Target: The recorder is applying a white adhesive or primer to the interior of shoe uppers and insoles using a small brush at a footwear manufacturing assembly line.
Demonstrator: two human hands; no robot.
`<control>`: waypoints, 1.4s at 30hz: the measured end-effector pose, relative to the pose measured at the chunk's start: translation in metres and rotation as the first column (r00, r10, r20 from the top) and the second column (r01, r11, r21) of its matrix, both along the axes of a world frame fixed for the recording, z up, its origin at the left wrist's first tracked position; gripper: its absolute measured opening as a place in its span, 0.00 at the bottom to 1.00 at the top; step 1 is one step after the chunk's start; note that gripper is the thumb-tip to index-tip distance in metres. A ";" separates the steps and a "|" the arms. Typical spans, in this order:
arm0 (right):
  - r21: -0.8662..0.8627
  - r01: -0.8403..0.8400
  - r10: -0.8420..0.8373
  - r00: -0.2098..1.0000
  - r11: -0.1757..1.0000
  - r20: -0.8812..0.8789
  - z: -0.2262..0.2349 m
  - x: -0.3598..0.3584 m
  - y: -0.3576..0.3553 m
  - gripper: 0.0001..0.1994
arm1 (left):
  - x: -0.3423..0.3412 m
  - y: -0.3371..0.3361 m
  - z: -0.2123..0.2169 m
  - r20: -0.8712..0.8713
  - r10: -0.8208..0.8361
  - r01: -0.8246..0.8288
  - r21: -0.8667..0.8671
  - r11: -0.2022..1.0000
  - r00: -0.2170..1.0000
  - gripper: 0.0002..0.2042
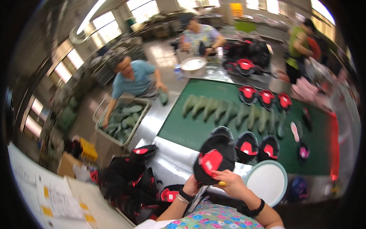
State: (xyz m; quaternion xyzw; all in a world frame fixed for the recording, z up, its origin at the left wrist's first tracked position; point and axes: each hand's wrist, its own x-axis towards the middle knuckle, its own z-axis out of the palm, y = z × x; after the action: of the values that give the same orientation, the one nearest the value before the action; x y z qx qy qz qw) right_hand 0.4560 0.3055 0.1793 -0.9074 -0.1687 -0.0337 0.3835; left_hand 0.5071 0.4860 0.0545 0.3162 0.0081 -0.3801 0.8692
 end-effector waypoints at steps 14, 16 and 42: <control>-0.049 0.245 -0.248 0.967 0.968 -0.056 0.025 -0.033 -0.027 0.15 | -0.014 0.002 -0.040 0.711 -0.076 -0.255 0.347 0.903 0.699 0.41; -0.016 0.378 -0.378 0.926 0.925 0.018 0.025 -0.048 -0.057 0.12 | -0.018 0.016 -0.074 0.493 -0.104 -0.028 0.253 0.967 0.864 0.32; 0.044 0.983 -0.918 0.181 0.177 -0.353 -0.192 -0.214 -0.168 0.10 | -0.051 -0.105 -0.001 0.106 -0.701 0.584 0.474 0.659 0.705 0.31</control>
State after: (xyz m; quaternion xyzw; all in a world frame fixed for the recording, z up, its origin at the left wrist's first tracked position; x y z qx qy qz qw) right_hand 0.2419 0.1375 -0.0128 -0.7465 0.4937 -0.1761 0.4098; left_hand 0.4556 0.3812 0.0531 0.5212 -0.1494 -0.6062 0.5818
